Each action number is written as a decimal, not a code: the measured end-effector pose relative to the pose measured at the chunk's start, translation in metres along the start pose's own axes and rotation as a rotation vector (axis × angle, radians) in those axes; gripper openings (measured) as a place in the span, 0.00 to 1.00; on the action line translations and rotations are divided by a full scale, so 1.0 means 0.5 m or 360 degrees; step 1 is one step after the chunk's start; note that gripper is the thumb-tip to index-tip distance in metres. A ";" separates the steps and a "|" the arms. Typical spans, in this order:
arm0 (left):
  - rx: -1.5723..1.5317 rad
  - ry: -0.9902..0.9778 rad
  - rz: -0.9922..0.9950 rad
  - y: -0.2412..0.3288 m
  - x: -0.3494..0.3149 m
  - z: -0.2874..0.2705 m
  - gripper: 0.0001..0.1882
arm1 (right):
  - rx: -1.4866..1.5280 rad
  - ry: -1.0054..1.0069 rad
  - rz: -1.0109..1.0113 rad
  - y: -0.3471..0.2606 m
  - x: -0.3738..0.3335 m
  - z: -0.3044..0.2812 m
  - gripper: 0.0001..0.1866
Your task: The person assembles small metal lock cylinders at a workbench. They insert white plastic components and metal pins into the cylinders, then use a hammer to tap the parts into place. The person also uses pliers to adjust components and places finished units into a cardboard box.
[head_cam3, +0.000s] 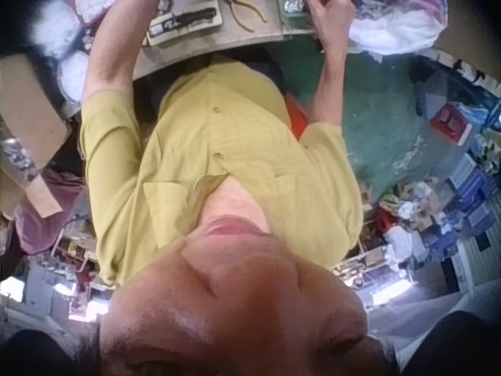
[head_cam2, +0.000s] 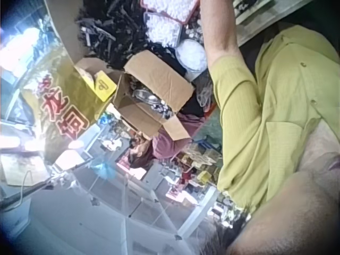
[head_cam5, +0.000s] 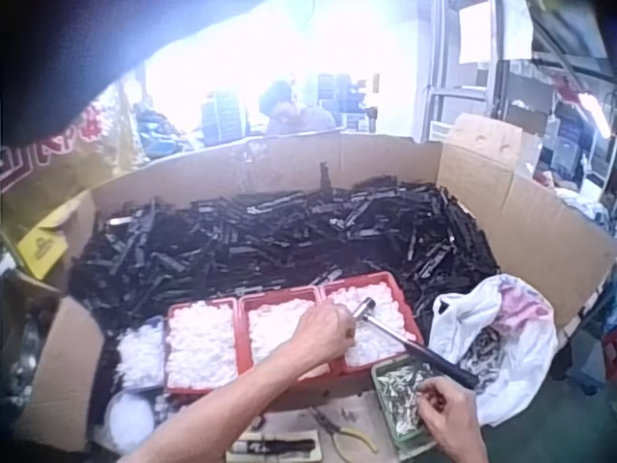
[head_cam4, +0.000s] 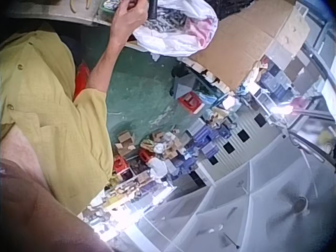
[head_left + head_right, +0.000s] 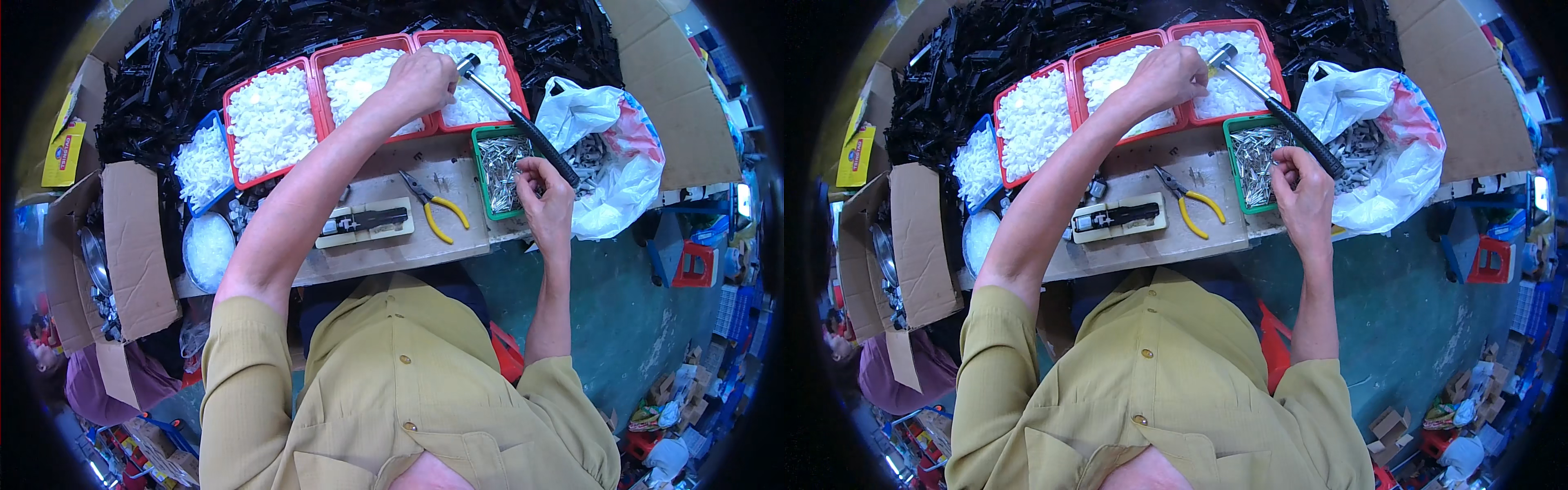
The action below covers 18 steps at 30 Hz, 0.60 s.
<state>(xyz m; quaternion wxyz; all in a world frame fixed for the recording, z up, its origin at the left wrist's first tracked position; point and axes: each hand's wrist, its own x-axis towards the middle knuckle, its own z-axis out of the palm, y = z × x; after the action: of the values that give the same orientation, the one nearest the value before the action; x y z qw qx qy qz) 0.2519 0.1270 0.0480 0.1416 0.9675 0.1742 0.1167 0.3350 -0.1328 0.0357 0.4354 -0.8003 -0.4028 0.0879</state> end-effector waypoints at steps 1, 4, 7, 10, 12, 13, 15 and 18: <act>-0.0031 0.0034 -0.0010 0.000 -0.002 0.003 0.09 | 0.0000 -0.0012 -0.0028 0.001 0.001 0.001 0.08; -0.0014 0.0117 0.0003 0.011 -0.008 0.009 0.08 | 0.0007 -0.0033 -0.0088 0.003 0.000 0.002 0.08; 0.0199 0.0147 0.0026 0.032 -0.012 0.019 0.06 | 0.0018 -0.0035 -0.0104 0.001 -0.003 0.001 0.08; 0.0291 0.0118 -0.0052 0.034 0.000 0.032 0.05 | 0.0016 -0.0035 -0.0118 0.006 -0.007 -0.002 0.07; 0.0254 0.0070 -0.0039 0.032 0.001 0.027 0.05 | 0.0016 -0.0010 -0.0115 0.008 -0.013 -0.006 0.07; 0.0251 0.0090 -0.0034 0.031 0.001 0.028 0.04 | 0.0011 -0.0008 -0.0110 0.006 -0.013 -0.007 0.07; 0.0246 0.0129 -0.0023 0.029 -0.002 0.030 0.04 | 0.0003 -0.0006 -0.0102 0.001 -0.013 -0.009 0.07; 0.0362 0.0181 0.0054 0.044 -0.002 0.029 0.03 | 0.0021 0.0008 -0.0131 -0.008 -0.012 -0.009 0.07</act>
<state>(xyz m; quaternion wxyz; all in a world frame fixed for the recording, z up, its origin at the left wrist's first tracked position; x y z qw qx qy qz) 0.2617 0.1035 0.0410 0.0189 0.9719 0.1776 0.1533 0.3308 -0.1388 0.0402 0.4448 -0.7805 -0.4336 0.0706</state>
